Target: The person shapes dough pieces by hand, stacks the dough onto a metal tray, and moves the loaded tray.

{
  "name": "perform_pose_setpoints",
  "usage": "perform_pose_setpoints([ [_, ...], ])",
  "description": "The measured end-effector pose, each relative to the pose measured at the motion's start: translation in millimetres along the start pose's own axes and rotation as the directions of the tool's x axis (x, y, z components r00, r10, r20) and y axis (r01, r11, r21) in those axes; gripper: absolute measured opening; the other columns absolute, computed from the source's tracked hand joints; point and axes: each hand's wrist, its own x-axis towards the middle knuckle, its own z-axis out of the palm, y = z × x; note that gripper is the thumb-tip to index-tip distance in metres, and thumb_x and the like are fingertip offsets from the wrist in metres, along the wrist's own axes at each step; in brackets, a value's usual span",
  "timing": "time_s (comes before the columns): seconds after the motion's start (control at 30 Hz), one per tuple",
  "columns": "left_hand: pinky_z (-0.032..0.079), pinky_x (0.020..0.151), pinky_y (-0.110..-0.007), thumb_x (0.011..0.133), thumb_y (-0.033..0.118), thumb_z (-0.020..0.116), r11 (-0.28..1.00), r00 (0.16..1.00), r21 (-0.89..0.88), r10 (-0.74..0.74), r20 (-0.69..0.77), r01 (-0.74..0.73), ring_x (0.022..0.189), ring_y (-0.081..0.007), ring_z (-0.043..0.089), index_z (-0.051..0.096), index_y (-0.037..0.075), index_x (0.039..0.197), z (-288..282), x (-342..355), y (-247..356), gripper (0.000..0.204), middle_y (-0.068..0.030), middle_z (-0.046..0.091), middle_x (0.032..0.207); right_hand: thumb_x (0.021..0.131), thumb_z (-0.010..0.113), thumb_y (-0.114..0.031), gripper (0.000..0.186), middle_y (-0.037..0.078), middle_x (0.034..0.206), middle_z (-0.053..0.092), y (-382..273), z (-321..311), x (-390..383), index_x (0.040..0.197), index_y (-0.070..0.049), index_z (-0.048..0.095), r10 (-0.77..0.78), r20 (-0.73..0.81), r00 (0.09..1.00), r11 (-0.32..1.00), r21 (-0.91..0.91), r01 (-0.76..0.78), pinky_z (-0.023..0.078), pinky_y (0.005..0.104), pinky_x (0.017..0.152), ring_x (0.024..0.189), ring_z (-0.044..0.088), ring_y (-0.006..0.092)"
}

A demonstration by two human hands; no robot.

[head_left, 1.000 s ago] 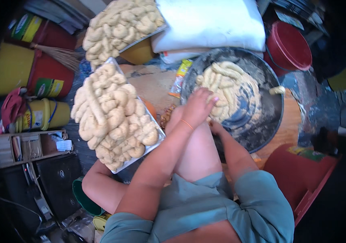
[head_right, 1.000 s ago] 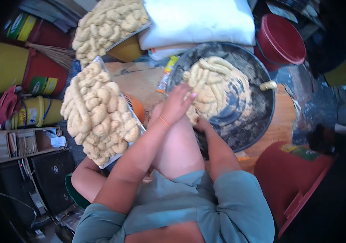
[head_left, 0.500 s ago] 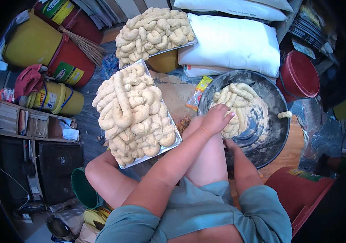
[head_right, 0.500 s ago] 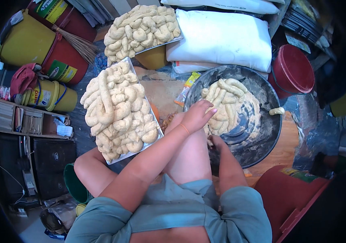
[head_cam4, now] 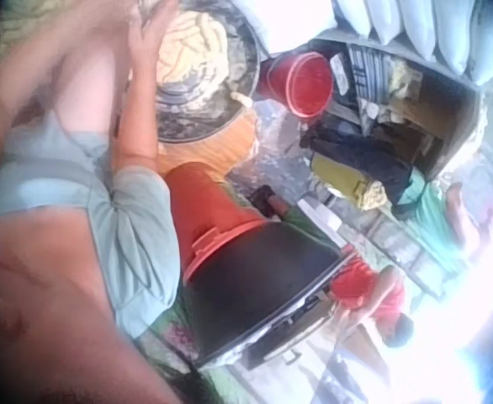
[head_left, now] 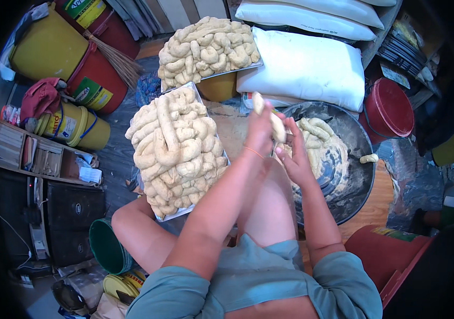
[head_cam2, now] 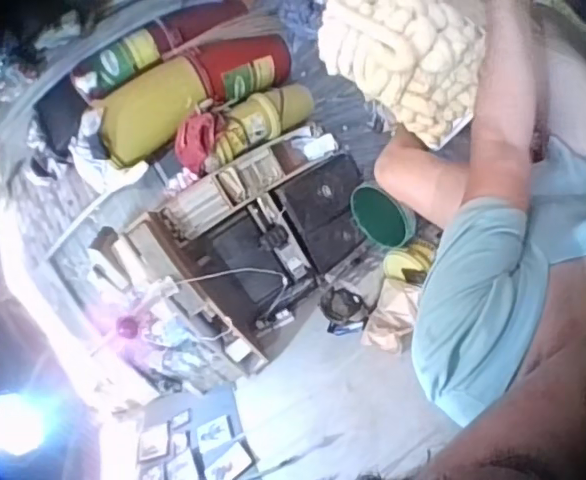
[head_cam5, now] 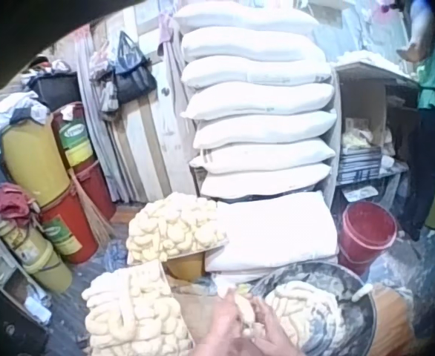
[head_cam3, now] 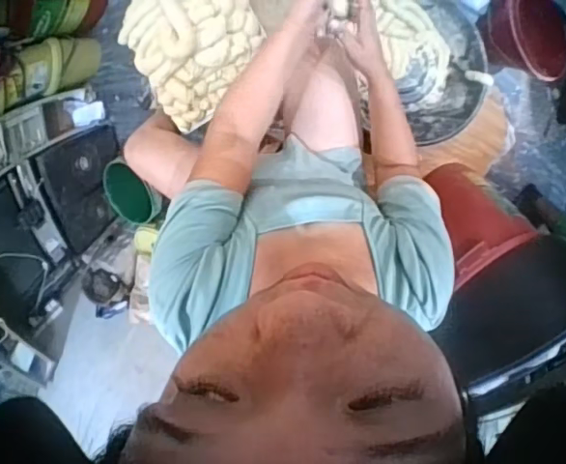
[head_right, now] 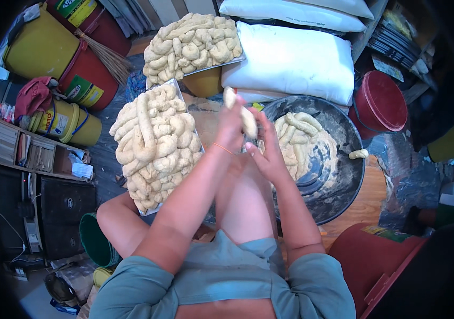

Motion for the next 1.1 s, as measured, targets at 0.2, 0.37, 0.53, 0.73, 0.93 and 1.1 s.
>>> perform_pose_setpoints([
  [0.2,0.048,0.049,-0.023,0.090,0.039,0.066,0.839,0.890,0.376,0.450,-0.072,-0.394,0.063,-0.0096,0.058,0.052,0.008,0.104,-89,-12,160,0.036,-0.0052,0.059,0.085,0.088,0.061,-0.006,0.049,0.014,0.144,0.037,33,-17,-13,0.136,-0.007,0.049,0.211,-0.029,0.977,0.961,0.191,-0.202,0.047,0.0339,0.095,0.109,0.056,0.0218],
  [0.37,0.025,0.112,-0.034,0.094,0.054,0.051,0.632,0.833,0.724,0.533,-0.147,-0.276,0.133,-0.0235,0.037,0.032,-0.006,0.144,-191,6,200,0.080,-0.0176,0.040,0.144,0.088,0.060,-0.003,0.043,0.013,0.143,0.039,69,-37,-23,0.130,-0.010,0.053,0.334,-0.088,0.938,0.931,0.189,-0.314,0.049,0.0322,0.090,0.102,0.058,0.0194],
  [0.53,0.015,0.116,-0.034,0.096,0.058,0.042,0.618,0.960,0.768,0.281,-0.015,-0.169,0.143,-0.0269,0.019,0.028,-0.006,0.147,-246,22,174,0.082,-0.0201,0.023,0.155,0.088,0.062,-0.004,0.042,0.013,0.138,0.043,115,-33,-41,0.129,-0.009,0.054,0.404,-0.080,0.911,0.914,0.068,-0.399,0.049,0.0325,0.088,0.102,0.058,0.0204],
  [0.73,-0.002,0.118,-0.040,0.099,0.055,0.033,0.138,0.865,0.979,0.498,0.061,-0.149,0.149,-0.0335,-0.001,0.028,-0.004,0.148,-251,14,151,0.077,-0.0260,0.009,0.158,0.084,0.067,-0.015,0.046,0.016,0.130,0.046,216,-27,-74,0.127,-0.009,0.055,0.590,-0.209,0.780,0.776,-0.119,-0.619,0.049,0.0374,0.090,0.103,0.059,0.0287],
  [0.93,0.005,0.118,-0.045,0.099,0.053,0.039,-0.143,0.814,0.982,0.551,0.185,-0.126,0.147,-0.0401,0.002,0.032,0.003,0.149,-175,-13,137,0.071,-0.0258,0.011,0.158,0.076,0.071,-0.021,0.073,0.020,0.141,0.039,265,-11,-144,0.141,-0.007,0.040,0.716,-0.385,0.583,0.442,-0.396,-0.805,0.035,0.0412,0.107,0.129,0.041,0.0367],
  [1.1,0.007,0.117,-0.051,0.094,0.049,0.053,-0.270,0.711,0.834,0.436,0.551,-0.481,0.147,-0.0403,0.007,0.045,0.008,0.143,-89,-33,78,0.064,-0.0237,0.011,0.158,0.075,0.070,-0.020,0.083,0.014,0.154,0.025,252,19,-144,0.148,-0.012,0.030,0.694,-0.312,0.649,0.321,-0.673,-0.667,0.019,0.0485,0.115,0.144,0.019,0.0305],
])
